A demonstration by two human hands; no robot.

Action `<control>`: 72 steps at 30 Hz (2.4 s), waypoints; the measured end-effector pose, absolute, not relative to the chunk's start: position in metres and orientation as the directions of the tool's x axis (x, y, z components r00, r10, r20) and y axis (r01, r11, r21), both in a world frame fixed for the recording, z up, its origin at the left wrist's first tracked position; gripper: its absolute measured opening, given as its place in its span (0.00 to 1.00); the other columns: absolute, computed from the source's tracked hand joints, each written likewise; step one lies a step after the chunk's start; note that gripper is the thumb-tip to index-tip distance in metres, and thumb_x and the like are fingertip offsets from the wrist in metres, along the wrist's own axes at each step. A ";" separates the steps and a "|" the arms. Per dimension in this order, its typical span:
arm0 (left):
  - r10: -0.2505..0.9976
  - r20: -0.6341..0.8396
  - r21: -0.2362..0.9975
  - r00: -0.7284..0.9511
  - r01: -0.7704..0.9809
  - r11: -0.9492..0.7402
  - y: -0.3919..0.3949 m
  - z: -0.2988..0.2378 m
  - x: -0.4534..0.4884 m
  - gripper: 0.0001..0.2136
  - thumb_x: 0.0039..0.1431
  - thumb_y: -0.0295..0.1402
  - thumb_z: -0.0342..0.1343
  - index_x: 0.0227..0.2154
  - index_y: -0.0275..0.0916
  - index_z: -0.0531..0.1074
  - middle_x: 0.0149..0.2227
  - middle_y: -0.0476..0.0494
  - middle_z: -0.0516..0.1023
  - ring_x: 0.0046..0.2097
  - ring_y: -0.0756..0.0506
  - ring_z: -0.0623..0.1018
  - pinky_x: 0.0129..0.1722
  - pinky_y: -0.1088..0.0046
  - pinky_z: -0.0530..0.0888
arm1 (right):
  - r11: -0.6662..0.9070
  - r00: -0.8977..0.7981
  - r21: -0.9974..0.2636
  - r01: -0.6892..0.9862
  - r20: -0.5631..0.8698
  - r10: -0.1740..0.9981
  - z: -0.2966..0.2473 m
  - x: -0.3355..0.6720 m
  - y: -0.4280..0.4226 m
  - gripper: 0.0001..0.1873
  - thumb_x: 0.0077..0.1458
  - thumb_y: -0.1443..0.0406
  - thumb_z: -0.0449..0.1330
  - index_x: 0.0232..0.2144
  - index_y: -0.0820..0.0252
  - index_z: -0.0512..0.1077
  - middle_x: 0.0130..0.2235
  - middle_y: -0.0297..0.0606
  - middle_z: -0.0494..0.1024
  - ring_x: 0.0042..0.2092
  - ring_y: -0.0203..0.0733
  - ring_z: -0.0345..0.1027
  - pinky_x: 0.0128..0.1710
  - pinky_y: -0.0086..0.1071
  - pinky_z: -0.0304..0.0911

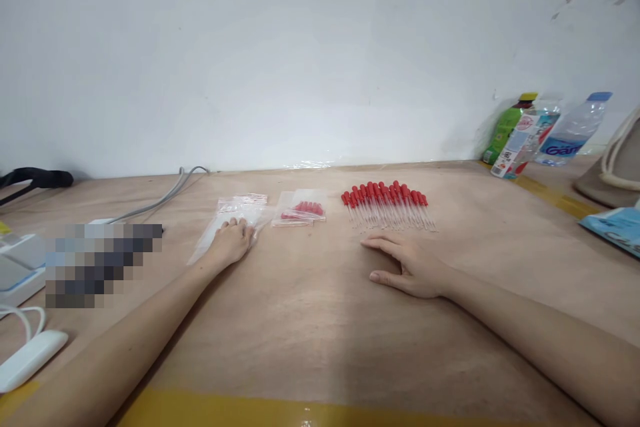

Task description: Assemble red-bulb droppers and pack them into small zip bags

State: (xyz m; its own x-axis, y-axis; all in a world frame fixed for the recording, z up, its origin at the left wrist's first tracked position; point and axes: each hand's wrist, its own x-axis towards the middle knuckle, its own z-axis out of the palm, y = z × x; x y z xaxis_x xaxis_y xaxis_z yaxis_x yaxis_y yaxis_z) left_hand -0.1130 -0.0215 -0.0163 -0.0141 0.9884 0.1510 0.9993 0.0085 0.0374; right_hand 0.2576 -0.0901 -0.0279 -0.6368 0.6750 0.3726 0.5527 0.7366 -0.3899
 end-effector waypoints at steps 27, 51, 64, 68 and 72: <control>0.628 -0.012 0.228 0.778 0.614 -0.756 -0.085 -0.006 -0.026 0.23 0.61 0.43 0.38 0.59 0.48 0.46 0.62 0.46 0.43 0.62 0.42 0.45 0.59 0.55 0.43 | 0.693 -0.495 -0.403 0.598 0.494 0.714 -0.028 0.252 -0.085 0.14 0.54 0.62 0.51 0.42 0.59 0.68 0.41 0.42 0.72 0.40 0.40 0.65 0.39 0.35 0.61; 0.597 0.242 0.430 0.765 0.467 -0.772 -0.076 -0.017 -0.025 0.19 0.57 0.37 0.49 0.51 0.41 0.64 0.54 0.40 0.65 0.55 0.43 0.64 0.54 0.62 0.61 | 0.156 -0.065 -0.248 0.956 0.340 0.938 -0.001 0.230 0.065 0.14 0.51 0.65 0.48 0.29 0.59 0.73 0.45 0.45 0.69 0.49 0.52 0.56 0.44 0.51 0.48; 0.630 0.252 0.450 0.734 0.488 -0.748 -0.078 -0.015 -0.024 0.17 0.56 0.38 0.50 0.48 0.41 0.64 0.52 0.42 0.67 0.54 0.44 0.65 0.53 0.63 0.62 | 0.363 0.023 -0.841 0.402 0.406 0.914 0.029 0.264 -0.007 0.13 0.54 0.56 0.50 0.32 0.60 0.65 0.30 0.36 0.73 0.26 0.31 0.62 0.26 0.28 0.60; 0.641 0.237 0.440 0.730 0.507 -0.741 -0.079 -0.014 -0.023 0.18 0.56 0.38 0.49 0.49 0.41 0.63 0.51 0.43 0.67 0.54 0.44 0.65 0.53 0.63 0.62 | 0.207 0.155 -0.977 0.041 0.211 0.965 -0.010 0.270 -0.039 0.16 0.48 0.52 0.55 0.30 0.59 0.64 0.28 0.35 0.71 0.25 0.31 0.63 0.25 0.28 0.63; 0.639 0.227 0.433 0.735 0.512 -0.742 -0.078 -0.014 -0.023 0.18 0.57 0.38 0.49 0.50 0.41 0.62 0.51 0.43 0.67 0.54 0.44 0.65 0.53 0.63 0.62 | 0.150 0.225 -0.980 -0.130 0.118 0.967 -0.034 0.268 -0.050 0.13 0.48 0.55 0.56 0.29 0.57 0.63 0.28 0.34 0.70 0.25 0.32 0.65 0.27 0.30 0.66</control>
